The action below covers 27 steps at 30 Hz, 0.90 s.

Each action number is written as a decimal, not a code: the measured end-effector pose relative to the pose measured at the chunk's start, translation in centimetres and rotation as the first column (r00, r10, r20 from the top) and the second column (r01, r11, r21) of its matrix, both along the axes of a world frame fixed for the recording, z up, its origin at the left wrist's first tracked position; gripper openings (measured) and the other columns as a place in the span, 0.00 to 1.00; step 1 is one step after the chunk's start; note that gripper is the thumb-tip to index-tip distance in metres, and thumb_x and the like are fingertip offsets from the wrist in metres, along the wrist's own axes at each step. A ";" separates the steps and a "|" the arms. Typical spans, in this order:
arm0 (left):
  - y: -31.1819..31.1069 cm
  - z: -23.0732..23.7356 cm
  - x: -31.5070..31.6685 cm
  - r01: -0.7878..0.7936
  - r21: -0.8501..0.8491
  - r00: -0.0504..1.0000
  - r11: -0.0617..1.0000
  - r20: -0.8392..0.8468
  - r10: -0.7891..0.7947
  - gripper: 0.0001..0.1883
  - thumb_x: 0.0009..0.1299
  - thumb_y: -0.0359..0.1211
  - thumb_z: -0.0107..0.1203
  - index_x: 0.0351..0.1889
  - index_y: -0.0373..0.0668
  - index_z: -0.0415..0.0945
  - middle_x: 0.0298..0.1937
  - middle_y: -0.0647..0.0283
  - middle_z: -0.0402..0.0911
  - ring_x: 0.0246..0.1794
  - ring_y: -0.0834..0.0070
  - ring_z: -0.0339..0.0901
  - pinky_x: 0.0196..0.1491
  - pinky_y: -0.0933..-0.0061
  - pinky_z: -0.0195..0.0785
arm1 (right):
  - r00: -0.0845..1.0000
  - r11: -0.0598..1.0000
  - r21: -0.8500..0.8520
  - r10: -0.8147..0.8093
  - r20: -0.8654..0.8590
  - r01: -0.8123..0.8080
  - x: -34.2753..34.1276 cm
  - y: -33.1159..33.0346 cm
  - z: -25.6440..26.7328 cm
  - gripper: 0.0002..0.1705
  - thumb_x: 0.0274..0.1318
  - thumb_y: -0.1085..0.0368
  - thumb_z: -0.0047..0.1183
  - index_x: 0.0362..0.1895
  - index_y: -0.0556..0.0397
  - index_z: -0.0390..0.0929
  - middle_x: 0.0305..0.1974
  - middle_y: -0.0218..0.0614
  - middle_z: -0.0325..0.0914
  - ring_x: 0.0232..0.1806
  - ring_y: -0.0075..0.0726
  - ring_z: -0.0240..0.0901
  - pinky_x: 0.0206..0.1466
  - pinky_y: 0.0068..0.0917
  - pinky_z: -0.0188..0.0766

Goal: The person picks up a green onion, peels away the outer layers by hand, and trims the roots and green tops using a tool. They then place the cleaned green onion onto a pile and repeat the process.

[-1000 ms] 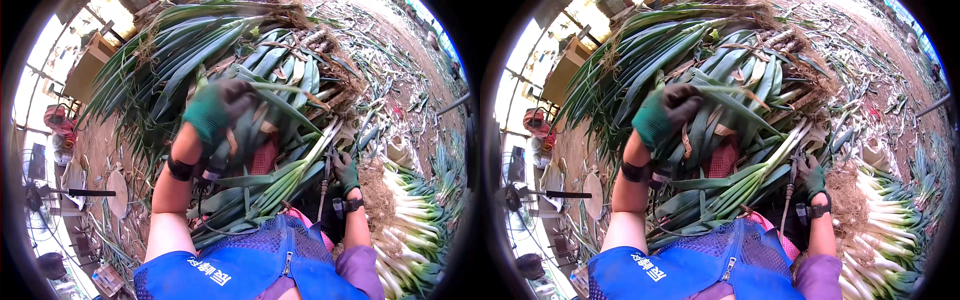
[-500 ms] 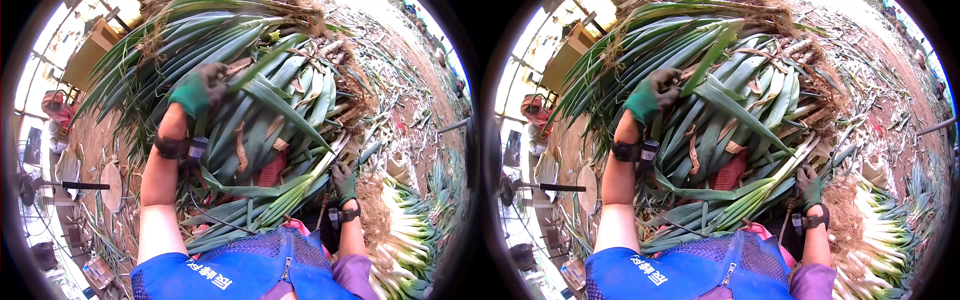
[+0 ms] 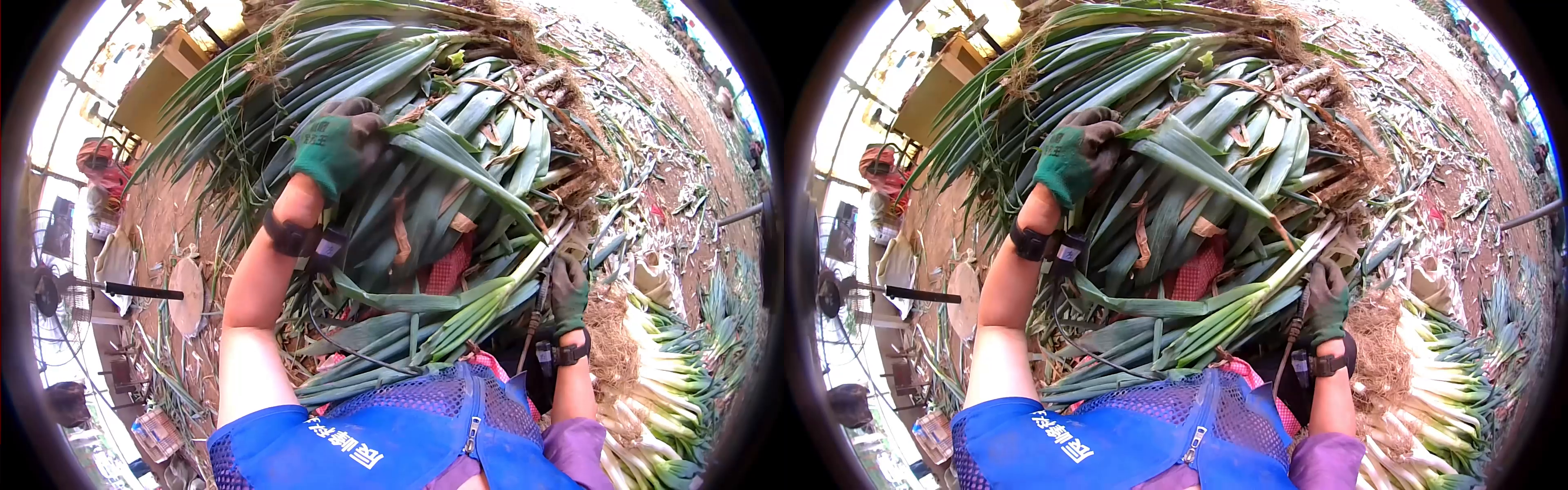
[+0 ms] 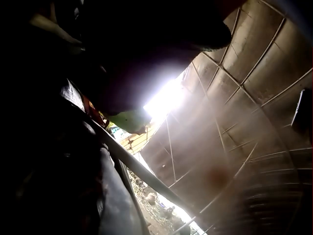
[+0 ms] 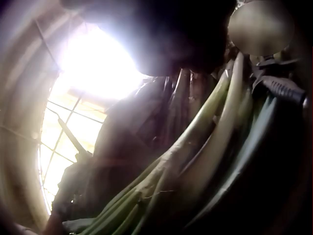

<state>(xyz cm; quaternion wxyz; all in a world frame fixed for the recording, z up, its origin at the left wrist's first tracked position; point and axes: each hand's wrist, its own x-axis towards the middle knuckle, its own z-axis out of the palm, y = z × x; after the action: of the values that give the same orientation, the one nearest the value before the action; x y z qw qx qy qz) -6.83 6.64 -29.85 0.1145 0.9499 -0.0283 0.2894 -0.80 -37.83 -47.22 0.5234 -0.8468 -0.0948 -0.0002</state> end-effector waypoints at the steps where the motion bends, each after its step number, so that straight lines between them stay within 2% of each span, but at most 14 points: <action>1: -0.1 0.0 -0.7 0.026 -0.074 1.000 0.997 -0.004 -0.026 0.08 0.64 0.27 0.62 0.41 0.43 0.85 0.44 0.58 0.83 0.46 0.60 0.81 0.48 0.66 0.74 | 0.998 0.999 0.039 0.003 0.058 -0.005 0.4 1.2 2.0 0.14 0.64 0.64 0.55 0.49 0.59 0.80 0.40 0.40 0.84 0.39 0.35 0.79 0.49 0.27 0.73; 2: -0.1 0.0 -1.2 0.052 -0.147 0.999 0.988 -0.002 -0.053 0.08 0.65 0.26 0.62 0.41 0.43 0.85 0.43 0.58 0.83 0.45 0.62 0.81 0.47 0.68 0.74 | 0.957 0.998 -0.020 0.059 0.284 -0.056 1.1 2.3 3.4 0.14 0.63 0.65 0.56 0.50 0.59 0.80 0.40 0.40 0.84 0.40 0.36 0.80 0.49 0.27 0.74; 4: 0.3 -0.4 -2.1 0.224 -0.495 0.971 0.839 0.187 -0.149 0.09 0.67 0.29 0.63 0.44 0.43 0.86 0.43 0.59 0.87 0.41 0.68 0.84 0.46 0.71 0.75 | 0.904 0.990 -0.039 0.138 0.405 -0.134 2.2 5.4 7.2 0.17 0.61 0.64 0.58 0.52 0.60 0.79 0.42 0.44 0.84 0.43 0.39 0.81 0.51 0.30 0.75; 6: -0.9 2.4 -4.8 0.309 -0.900 0.951 0.308 0.298 -0.085 0.11 0.69 0.29 0.62 0.48 0.37 0.84 0.42 0.61 0.87 0.43 0.75 0.83 0.45 0.75 0.76 | 0.907 0.959 0.023 0.258 0.332 -0.281 2.9 8.8 10.5 0.24 0.60 0.62 0.60 0.56 0.62 0.76 0.46 0.51 0.82 0.47 0.47 0.81 0.54 0.36 0.75; 7: -0.6 3.7 -6.2 0.339 -0.897 0.940 0.284 0.337 -0.057 0.13 0.70 0.32 0.63 0.50 0.36 0.83 0.41 0.64 0.86 0.41 0.78 0.82 0.44 0.77 0.76 | 0.866 0.921 0.030 0.354 0.354 -0.389 3.4 10.5 11.7 0.27 0.59 0.61 0.62 0.59 0.62 0.74 0.49 0.55 0.81 0.49 0.51 0.81 0.56 0.39 0.74; 8: 0.5 4.5 -7.6 0.284 -0.910 0.953 0.301 0.302 0.015 0.13 0.70 0.32 0.63 0.50 0.37 0.83 0.40 0.64 0.86 0.39 0.78 0.82 0.42 0.78 0.76 | 0.817 0.911 -0.140 0.410 0.404 -0.388 3.0 12.4 13.8 0.38 0.55 0.54 0.65 0.64 0.63 0.68 0.54 0.60 0.77 0.54 0.59 0.78 0.59 0.44 0.73; 11: 1.9 6.7 -10.4 0.130 -0.954 0.934 0.271 0.209 0.290 0.13 0.71 0.36 0.62 0.50 0.42 0.83 0.39 0.65 0.86 0.33 0.79 0.83 0.34 0.78 0.77 | 0.698 0.847 -0.264 0.530 0.482 -0.462 3.8 19.0 13.5 0.63 0.35 0.43 0.78 0.67 0.70 0.60 0.59 0.68 0.70 0.62 0.66 0.69 0.70 0.47 0.64; 14: 2.7 7.6 -13.4 0.133 -0.957 0.949 0.257 0.197 0.245 0.12 0.71 0.35 0.60 0.49 0.42 0.83 0.39 0.65 0.86 0.33 0.78 0.83 0.32 0.77 0.77 | 0.640 0.844 -0.355 0.536 0.550 -0.401 3.1 24.2 13.6 0.70 0.35 0.36 0.76 0.73 0.65 0.53 0.57 0.66 0.71 0.62 0.64 0.69 0.68 0.47 0.65; 17: 2.4 6.1 -14.5 0.082 -0.977 0.961 0.196 0.130 0.243 0.11 0.71 0.35 0.60 0.48 0.42 0.83 0.40 0.66 0.86 0.34 0.79 0.83 0.35 0.77 0.79 | 0.802 0.867 -0.211 0.498 0.330 -0.452 3.5 27.6 14.8 0.51 0.45 0.37 0.69 0.65 0.58 0.68 0.53 0.61 0.75 0.58 0.57 0.73 0.63 0.45 0.69; 20: 1.3 3.9 -14.3 -0.037 -0.992 0.980 0.118 -0.013 0.199 0.13 0.72 0.36 0.60 0.52 0.43 0.82 0.43 0.66 0.85 0.38 0.78 0.83 0.40 0.74 0.81 | 0.793 0.786 0.131 0.609 0.007 -0.605 6.6 29.2 13.1 0.25 0.58 0.48 0.63 0.49 0.55 0.80 0.36 0.45 0.80 0.39 0.45 0.77 0.44 0.42 0.74; 21: 0.6 3.1 -13.9 -0.043 -0.995 0.990 0.090 -0.030 0.134 0.13 0.72 0.35 0.59 0.52 0.43 0.81 0.43 0.67 0.85 0.37 0.79 0.83 0.40 0.74 0.80 | 0.814 0.833 -0.049 0.549 0.188 -0.551 6.6 29.3 12.4 0.16 0.63 0.53 0.56 0.37 0.54 0.82 0.30 0.40 0.81 0.34 0.44 0.78 0.39 0.38 0.73; 22: -0.2 2.5 -13.5 -0.046 -0.997 0.997 0.063 -0.042 0.068 0.12 0.72 0.35 0.59 0.52 0.43 0.80 0.42 0.67 0.85 0.37 0.79 0.82 0.40 0.75 0.80 | 0.794 0.899 -0.138 0.433 0.426 -0.416 4.4 28.1 13.2 0.13 0.60 0.55 0.58 0.36 0.53 0.82 0.32 0.43 0.80 0.35 0.49 0.78 0.39 0.37 0.74; 25: -2.9 2.0 -12.0 -0.045 -0.998 0.995 0.045 -0.049 -0.083 0.11 0.73 0.35 0.57 0.50 0.42 0.79 0.41 0.67 0.84 0.37 0.79 0.82 0.42 0.74 0.80 | 0.614 0.830 -0.101 0.483 0.624 -0.549 2.5 25.8 12.8 0.08 0.59 0.61 0.57 0.31 0.51 0.80 0.34 0.44 0.79 0.35 0.53 0.77 0.39 0.43 0.74; 27: -4.7 1.9 -11.4 -0.032 -0.999 0.990 0.006 -0.033 -0.134 0.12 0.73 0.34 0.57 0.50 0.39 0.79 0.41 0.67 0.84 0.37 0.79 0.82 0.42 0.74 0.80 | 0.586 0.833 -0.195 0.512 0.628 -0.518 2.1 24.9 11.5 0.08 0.59 0.62 0.56 0.29 0.51 0.78 0.33 0.45 0.78 0.34 0.55 0.75 0.37 0.45 0.72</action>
<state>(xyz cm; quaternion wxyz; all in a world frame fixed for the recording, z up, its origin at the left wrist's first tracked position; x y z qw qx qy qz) -18.20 1.96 -27.95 0.7617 0.6069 0.1563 0.1644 1.28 -12.93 -35.67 0.4366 -0.7241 -0.5133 -0.1468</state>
